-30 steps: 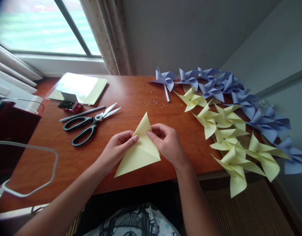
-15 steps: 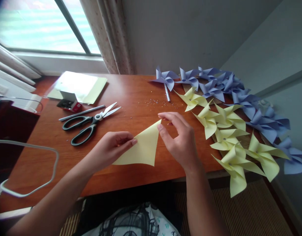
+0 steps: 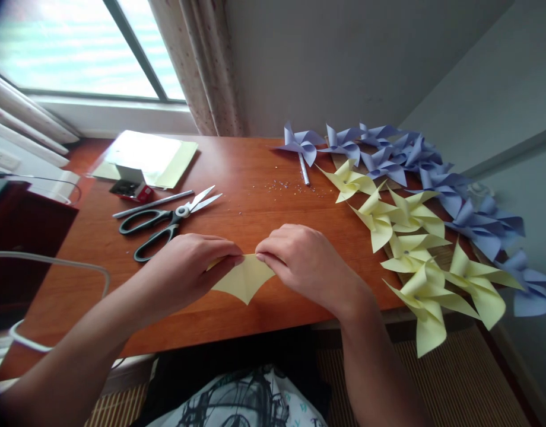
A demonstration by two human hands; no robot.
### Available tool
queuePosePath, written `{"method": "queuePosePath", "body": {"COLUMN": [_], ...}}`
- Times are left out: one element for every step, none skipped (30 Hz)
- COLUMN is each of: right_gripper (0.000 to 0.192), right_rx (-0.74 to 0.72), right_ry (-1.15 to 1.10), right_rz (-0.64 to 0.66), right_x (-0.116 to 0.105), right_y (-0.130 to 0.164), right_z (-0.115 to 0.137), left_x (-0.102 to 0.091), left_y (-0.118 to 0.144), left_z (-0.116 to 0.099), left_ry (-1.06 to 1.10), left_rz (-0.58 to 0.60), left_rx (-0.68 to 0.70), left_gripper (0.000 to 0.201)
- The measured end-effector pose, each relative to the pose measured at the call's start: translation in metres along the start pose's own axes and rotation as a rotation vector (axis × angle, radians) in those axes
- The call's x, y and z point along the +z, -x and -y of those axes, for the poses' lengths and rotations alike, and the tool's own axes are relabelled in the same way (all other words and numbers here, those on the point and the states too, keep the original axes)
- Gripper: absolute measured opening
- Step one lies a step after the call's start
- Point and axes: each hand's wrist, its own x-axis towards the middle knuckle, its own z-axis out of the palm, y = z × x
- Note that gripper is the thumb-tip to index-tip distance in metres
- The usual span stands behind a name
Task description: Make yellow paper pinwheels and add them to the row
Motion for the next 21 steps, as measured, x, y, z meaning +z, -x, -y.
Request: {"method": "queuePosePath", "body": {"right_gripper": [0.016,0.016,0.015,0.014,0.014,0.013,0.013,0.013,0.013,0.013,0.013,0.013,0.014,0.015,0.015,0.016,0.017,0.017,0.017,0.017,0.017], "right_rx": [0.015,0.03,0.047,0.063,0.079,0.097,0.115,0.135,0.156,0.18,0.207,0.235,0.262,0.284,0.299,0.306,0.309,0.312,0.315,0.319,0.323], "right_ry": [-0.033,-0.064,-0.092,-0.113,-0.126,-0.132,-0.133,-0.132,-0.132,-0.135,-0.141,-0.153,-0.168,-0.188,-0.209,-0.233,-0.259,-0.285,-0.311,-0.339,-0.368], "right_rz": [-0.013,-0.031,-0.052,-0.078,-0.106,-0.135,-0.163,-0.189,-0.212,-0.232,-0.252,-0.27,-0.282,-0.287,-0.284,-0.272,-0.258,-0.246,-0.24,-0.238,-0.242], "right_x": [-0.003,-0.006,-0.008,-0.01,-0.011,-0.012,-0.013,-0.013,-0.013,-0.014,-0.014,-0.015,-0.015,-0.016,-0.016,-0.017,-0.017,-0.017,-0.016,-0.016,-0.015], "right_y": [0.002,0.004,0.006,0.008,0.01,0.011,0.012,0.014,0.015,0.017,0.018,0.02,0.021,0.022,0.022,0.023,0.022,0.022,0.021,0.02,0.019], "right_z": [-0.003,-0.005,-0.008,-0.011,-0.013,-0.016,-0.018,-0.021,-0.024,-0.027,-0.03,-0.033,-0.035,-0.037,-0.039,-0.039,-0.04,-0.039,-0.039,-0.038,-0.038], "left_x": [-0.001,-0.003,-0.004,-0.004,-0.005,-0.006,-0.006,-0.007,-0.007,-0.007,-0.008,-0.008,-0.008,-0.007,-0.007,-0.006,-0.006,-0.005,-0.004,-0.003,-0.002], "left_y": [0.002,0.003,0.004,0.005,0.006,0.008,0.009,0.011,0.014,0.017,0.021,0.025,0.029,0.033,0.036,0.039,0.04,0.041,0.041,0.04,0.039], "left_z": [0.002,0.003,0.005,0.007,0.008,0.01,0.013,0.016,0.02,0.024,0.029,0.033,0.037,0.041,0.043,0.044,0.044,0.044,0.042,0.041,0.039], "left_ry": [0.009,0.018,0.026,0.034,0.041,0.049,0.057,0.067,0.082,0.105,0.136,0.186,0.257,0.318,0.345,0.335,0.294,0.237,0.18,0.135,0.107], "left_rz": [-0.014,-0.027,-0.038,-0.047,-0.052,-0.057,-0.068,-0.085,-0.109,-0.136,-0.163,-0.18,-0.204,-0.214,-0.226,-0.242,-0.258,-0.27,-0.276,-0.274,-0.262], "left_rx": [0.001,-0.002,-0.01,-0.018,-0.026,-0.033,-0.04,-0.048,-0.061,-0.08,-0.103,-0.133,-0.155,-0.172,-0.19,-0.206,-0.22,-0.225,-0.216,-0.19,-0.15], "left_gripper": [0.03,0.03,0.03,0.029,0.03,0.03,0.03,0.03,0.029,0.027,0.025,0.024,0.024,0.024,0.026,0.028,0.029,0.03,0.031,0.035,0.041]}}
